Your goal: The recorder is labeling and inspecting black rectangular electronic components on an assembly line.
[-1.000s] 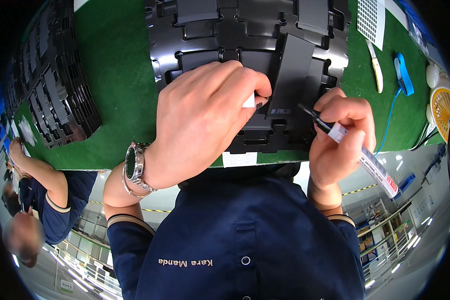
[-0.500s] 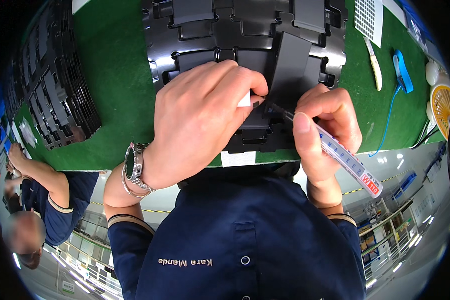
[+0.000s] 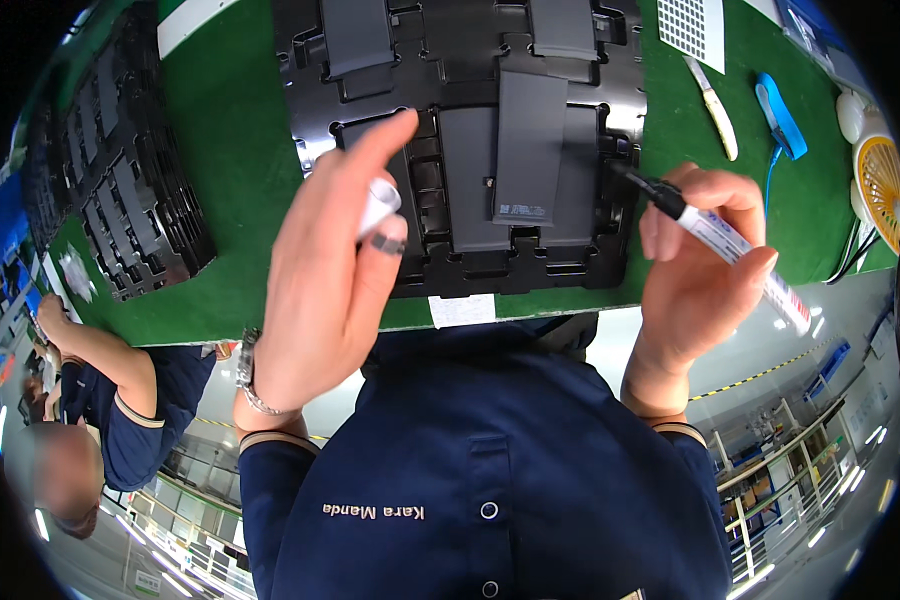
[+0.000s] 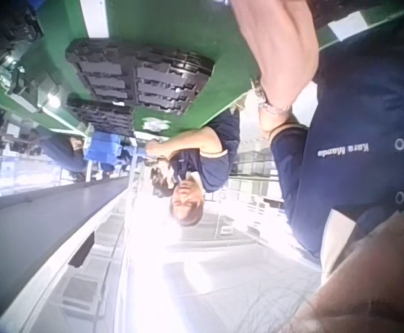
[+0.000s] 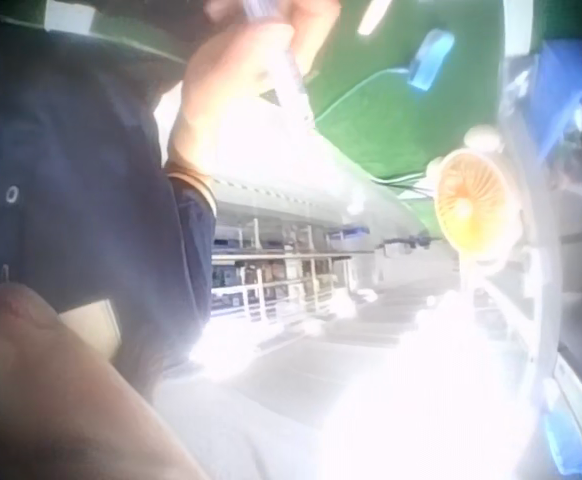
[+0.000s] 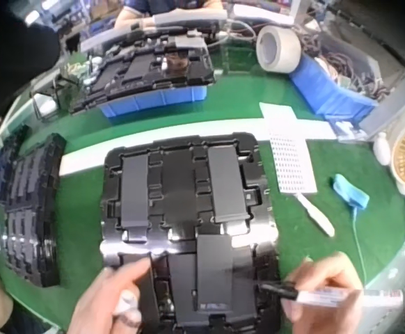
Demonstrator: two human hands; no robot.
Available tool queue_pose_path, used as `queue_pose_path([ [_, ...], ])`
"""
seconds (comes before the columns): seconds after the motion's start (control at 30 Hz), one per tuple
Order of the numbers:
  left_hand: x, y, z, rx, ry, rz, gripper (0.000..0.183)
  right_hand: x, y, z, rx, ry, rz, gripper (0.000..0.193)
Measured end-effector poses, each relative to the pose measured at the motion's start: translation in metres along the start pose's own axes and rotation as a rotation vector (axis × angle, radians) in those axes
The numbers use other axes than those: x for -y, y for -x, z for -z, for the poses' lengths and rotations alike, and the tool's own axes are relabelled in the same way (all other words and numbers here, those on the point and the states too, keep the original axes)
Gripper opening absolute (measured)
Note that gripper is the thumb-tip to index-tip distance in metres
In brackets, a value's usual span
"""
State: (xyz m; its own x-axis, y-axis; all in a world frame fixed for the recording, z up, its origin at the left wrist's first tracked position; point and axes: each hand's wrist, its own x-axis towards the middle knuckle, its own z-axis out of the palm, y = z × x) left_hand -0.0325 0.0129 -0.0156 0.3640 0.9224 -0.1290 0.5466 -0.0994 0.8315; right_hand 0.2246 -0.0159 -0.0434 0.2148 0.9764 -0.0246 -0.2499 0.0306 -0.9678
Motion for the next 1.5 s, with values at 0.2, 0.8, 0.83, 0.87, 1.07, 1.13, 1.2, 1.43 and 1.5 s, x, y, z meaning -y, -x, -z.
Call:
queue_pose_path([
  [0.2,-0.013,0.026,-0.025,0.118,0.257,0.065,0.044,0.009,0.012,-0.009,0.143,-0.079,-0.194,0.042],
  [0.8,-0.032,0.034,-0.044,0.183,0.337,-0.045,0.043,0.017,0.032,-0.023,0.271,-0.192,-0.207,0.02],
  [0.83,-0.03,0.035,-0.047,0.189,0.366,-0.048,0.044,0.011,0.034,-0.025,0.261,-0.224,-0.148,0.021],
  [0.87,-0.029,0.036,-0.051,0.179,0.367,-0.074,0.044,0.005,0.037,-0.028,0.252,-0.255,-0.09,0.022],
  [1.07,-0.045,0.042,-0.058,0.401,0.809,0.147,0.052,-0.002,0.042,-0.031,0.219,-0.34,0.082,0.028],
  [1.13,-0.049,0.038,-0.059,0.486,0.987,0.211,0.063,-0.002,0.045,-0.026,0.221,-0.33,0.122,0.03],
  [1.2,-0.049,0.034,-0.057,0.599,1.116,0.239,0.065,-0.003,0.045,-0.022,0.236,-0.339,0.143,0.03],
  [1.43,-0.035,0.012,-0.066,0.344,0.901,0.016,0.078,0.027,-0.008,0.044,0.295,0.084,0.432,0.025],
  [1.5,-0.023,0.013,-0.06,0.145,0.72,-0.031,0.078,0.051,-0.042,0.079,-0.197,0.629,0.439,0.024],
])
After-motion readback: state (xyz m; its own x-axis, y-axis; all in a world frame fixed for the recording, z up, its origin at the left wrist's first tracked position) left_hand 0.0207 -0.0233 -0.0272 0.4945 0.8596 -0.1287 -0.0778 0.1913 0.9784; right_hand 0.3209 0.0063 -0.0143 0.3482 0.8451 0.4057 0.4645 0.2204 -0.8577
